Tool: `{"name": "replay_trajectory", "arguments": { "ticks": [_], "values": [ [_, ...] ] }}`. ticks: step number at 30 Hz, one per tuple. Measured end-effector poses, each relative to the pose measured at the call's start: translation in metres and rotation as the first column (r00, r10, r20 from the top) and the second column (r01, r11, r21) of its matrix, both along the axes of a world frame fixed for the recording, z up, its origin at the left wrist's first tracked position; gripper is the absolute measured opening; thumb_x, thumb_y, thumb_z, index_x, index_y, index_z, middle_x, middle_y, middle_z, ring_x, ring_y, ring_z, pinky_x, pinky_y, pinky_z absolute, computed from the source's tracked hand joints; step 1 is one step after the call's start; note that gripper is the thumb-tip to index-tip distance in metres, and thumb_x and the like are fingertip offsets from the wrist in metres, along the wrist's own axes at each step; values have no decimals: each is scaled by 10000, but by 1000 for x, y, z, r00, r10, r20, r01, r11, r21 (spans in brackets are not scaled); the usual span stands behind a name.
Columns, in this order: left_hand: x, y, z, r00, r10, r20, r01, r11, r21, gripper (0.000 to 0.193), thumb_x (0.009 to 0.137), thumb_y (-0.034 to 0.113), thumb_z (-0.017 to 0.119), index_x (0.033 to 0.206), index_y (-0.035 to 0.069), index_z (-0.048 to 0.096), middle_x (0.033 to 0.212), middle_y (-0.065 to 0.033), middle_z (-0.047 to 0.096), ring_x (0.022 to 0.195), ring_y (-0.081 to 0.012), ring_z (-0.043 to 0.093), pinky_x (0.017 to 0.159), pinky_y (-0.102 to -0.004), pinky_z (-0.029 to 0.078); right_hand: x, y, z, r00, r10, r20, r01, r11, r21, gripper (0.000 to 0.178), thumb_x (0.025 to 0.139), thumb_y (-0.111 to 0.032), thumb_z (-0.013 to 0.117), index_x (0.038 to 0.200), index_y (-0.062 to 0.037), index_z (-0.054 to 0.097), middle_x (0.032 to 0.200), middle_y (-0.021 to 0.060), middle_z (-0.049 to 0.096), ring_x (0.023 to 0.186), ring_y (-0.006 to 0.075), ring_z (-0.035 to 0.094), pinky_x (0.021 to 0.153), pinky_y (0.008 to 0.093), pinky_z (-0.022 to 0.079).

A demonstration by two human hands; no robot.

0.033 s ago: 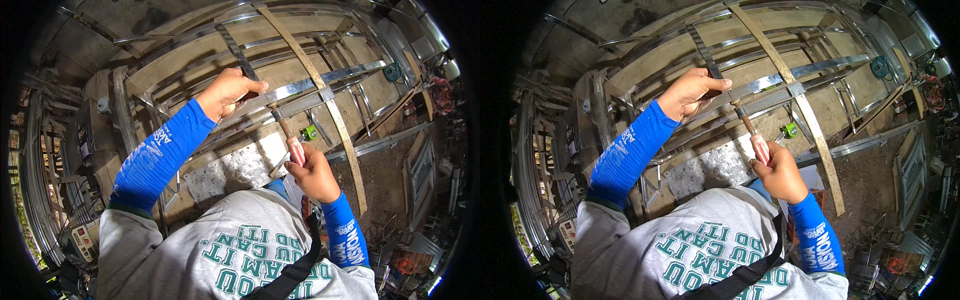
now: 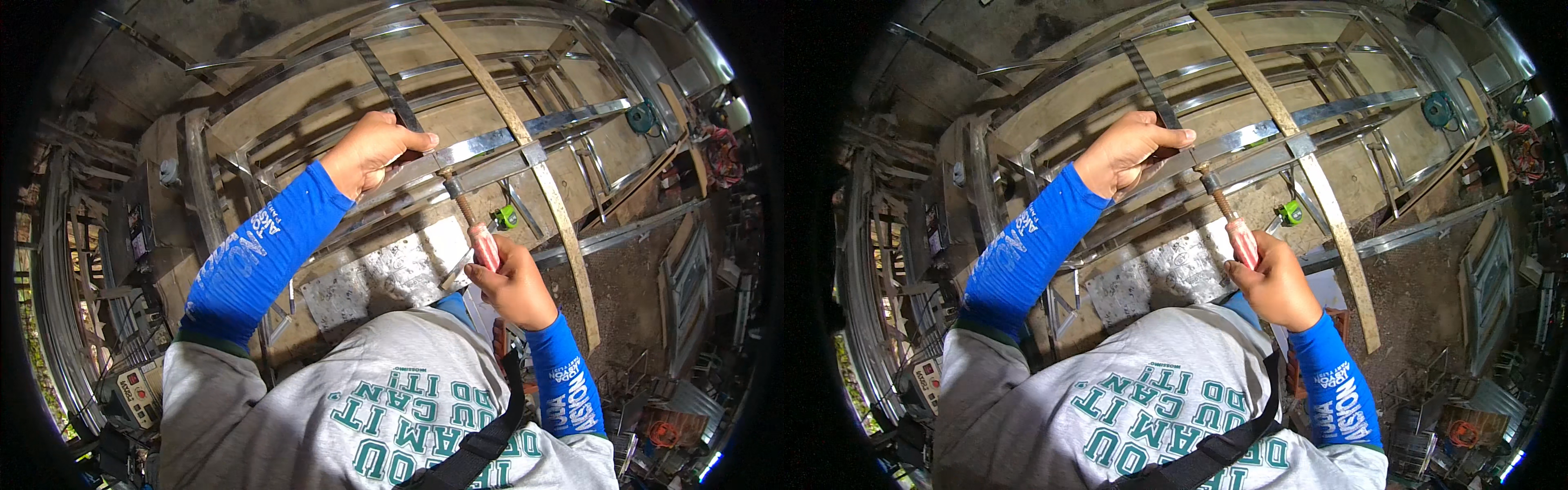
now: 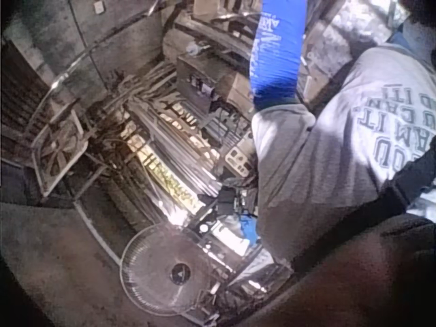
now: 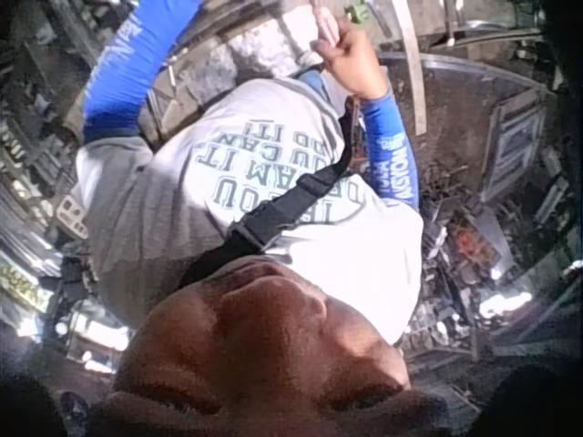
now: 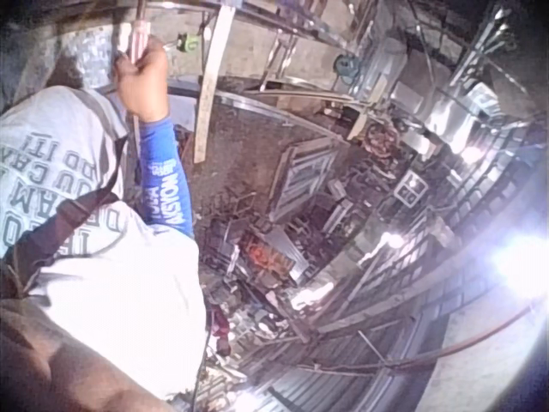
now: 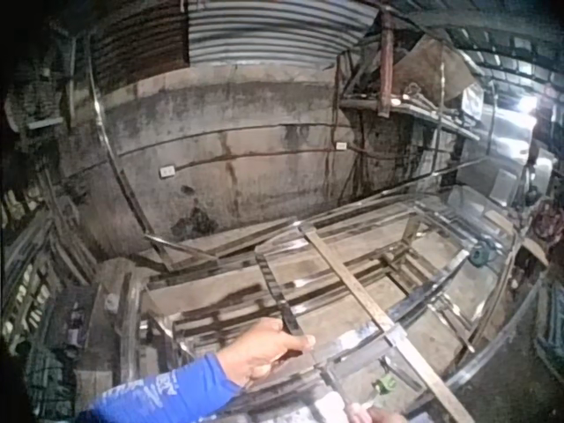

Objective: The person measures and aligns metal frame components on a workbench, then retrieves a wooden board and places it aside. They continue measuring the frame and prepare a welding torch by attaching a hose and grounding clamp.

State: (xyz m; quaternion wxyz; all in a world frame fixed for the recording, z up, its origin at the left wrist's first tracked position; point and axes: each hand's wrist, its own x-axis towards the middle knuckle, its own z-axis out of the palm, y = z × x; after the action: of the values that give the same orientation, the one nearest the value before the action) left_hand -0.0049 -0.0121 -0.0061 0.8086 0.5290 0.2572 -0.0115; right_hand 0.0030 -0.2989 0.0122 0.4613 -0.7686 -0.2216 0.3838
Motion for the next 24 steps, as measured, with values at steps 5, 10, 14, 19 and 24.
{"name": "replay_trajectory", "arguments": {
  "ticks": [5,10,14,19,24],
  "values": [
    [4,6,1,1000,-15,0,15,1000,8,210,845,6,790,1001,-17,651,915,-112,707,798,-197,691,716,-347,570,-1,6,-3,933,66,353,-46,997,-63,173,948,-115,668,961,-1,538,700,144,609,582,318,596,558,417,469],
    [2,5,5,1000,-25,12,25,1000,8,163,873,33,783,983,-17,673,903,-96,713,795,-162,694,711,-290,568,-19,31,5,732,155,663,122,928,-351,262,954,-169,662,1002,-7,461,735,305,632,730,501,652,627,590,499],
    [3,1,9,1000,2,11,-2,1000,8,171,866,20,779,994,-16,672,915,-102,717,798,-180,692,722,-320,563,-11,28,4,809,98,579,61,967,-247,213,905,-76,665,949,-4,469,739,296,633,754,514,640,638,562,499],
    [4,4,0,1000,3,7,-3,1000,18,208,845,1,777,1024,-19,674,939,-117,722,813,-202,692,718,-368,558,4,17,-12,961,47,271,-42,999,-22,191,869,34,665,942,-9,493,681,56,510,616,164,505,561,333,425],
    [6,5,-6,1000,3,7,-4,999,47,191,848,15,786,1003,-23,680,945,-114,726,799,-196,688,709,-355,551,17,17,4,985,93,-144,-102,993,-52,240,883,47,680,921,-73,476,708,-11,493,595,75,495,500,274,401]
  ]
}}
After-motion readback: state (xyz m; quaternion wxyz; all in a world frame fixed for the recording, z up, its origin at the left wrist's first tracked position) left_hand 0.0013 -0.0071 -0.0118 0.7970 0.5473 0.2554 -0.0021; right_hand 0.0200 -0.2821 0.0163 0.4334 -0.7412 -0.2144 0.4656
